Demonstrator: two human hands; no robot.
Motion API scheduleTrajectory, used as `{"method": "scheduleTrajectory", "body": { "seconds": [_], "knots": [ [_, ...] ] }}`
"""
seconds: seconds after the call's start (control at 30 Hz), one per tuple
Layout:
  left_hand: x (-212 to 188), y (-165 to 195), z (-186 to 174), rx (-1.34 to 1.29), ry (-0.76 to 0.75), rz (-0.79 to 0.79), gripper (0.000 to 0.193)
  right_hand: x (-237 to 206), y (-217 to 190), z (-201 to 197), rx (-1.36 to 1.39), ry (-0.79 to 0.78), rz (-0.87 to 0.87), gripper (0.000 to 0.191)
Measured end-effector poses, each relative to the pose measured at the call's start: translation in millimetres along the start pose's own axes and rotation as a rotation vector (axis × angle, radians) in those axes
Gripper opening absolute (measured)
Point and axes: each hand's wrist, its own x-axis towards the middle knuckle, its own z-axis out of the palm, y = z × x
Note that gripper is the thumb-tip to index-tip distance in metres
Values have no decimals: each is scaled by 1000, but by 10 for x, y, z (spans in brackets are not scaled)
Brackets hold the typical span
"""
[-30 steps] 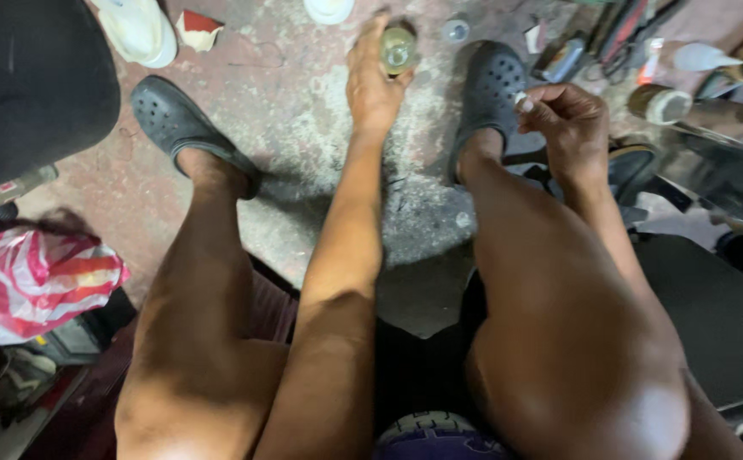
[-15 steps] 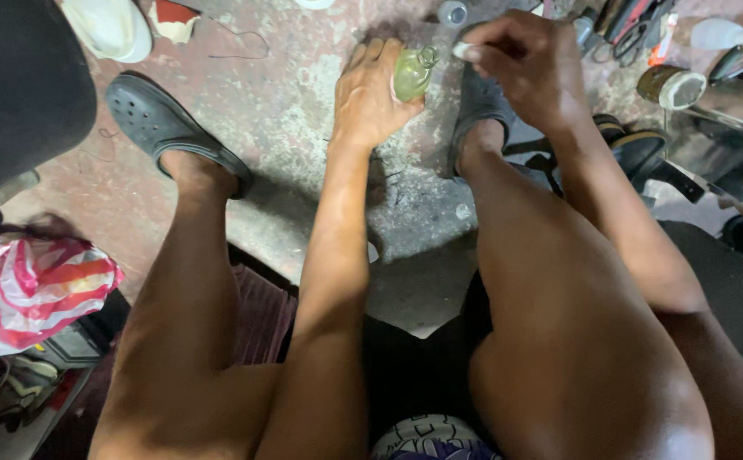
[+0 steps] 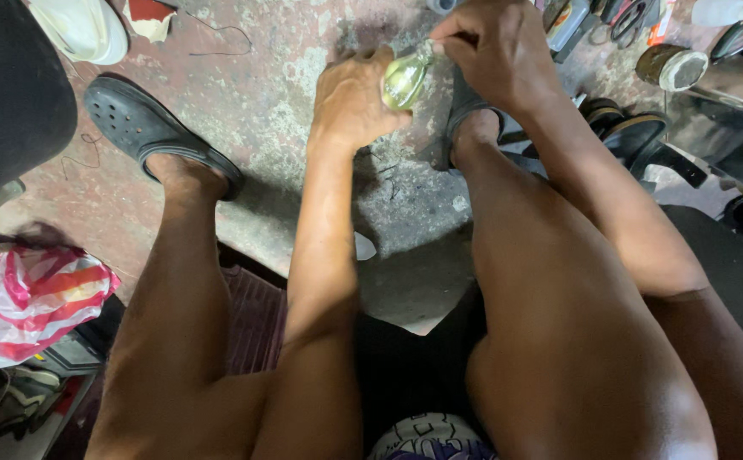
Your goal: The person sits on the floor of a cluttered shoe repair workshop and repairs sandals. They apply glue from a green bottle onto the sole of a white sandal, press the parts together, then work glue along the sole and straps of a black sandal, pressing and smoothing the surfaces by hand.
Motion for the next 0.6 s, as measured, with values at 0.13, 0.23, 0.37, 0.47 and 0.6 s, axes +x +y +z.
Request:
{"method": "scheduleTrajectory", "body": {
  "seconds": [0.13, 0.23, 0.37, 0.47, 0.6],
  "knots": [
    [-46, -95, 7, 45, -208, -110, 58, 52, 88, 119, -30, -30, -9, 9],
    [-79, -131, 33, 95, -293, -119, 66, 90, 167, 185, 103, -97, 47, 13],
    [-106, -143, 78, 92, -268, -98, 66, 101, 253, 265, 215, -174, 119, 16],
    [-95, -186, 88, 84, -269, -72, 67, 101, 288, 310, 259, -206, 186, 15],
    [-71, -309, 144, 92, -207, -40, 72, 59, 275, 326, 290, -230, 120, 13]
  ]
}}
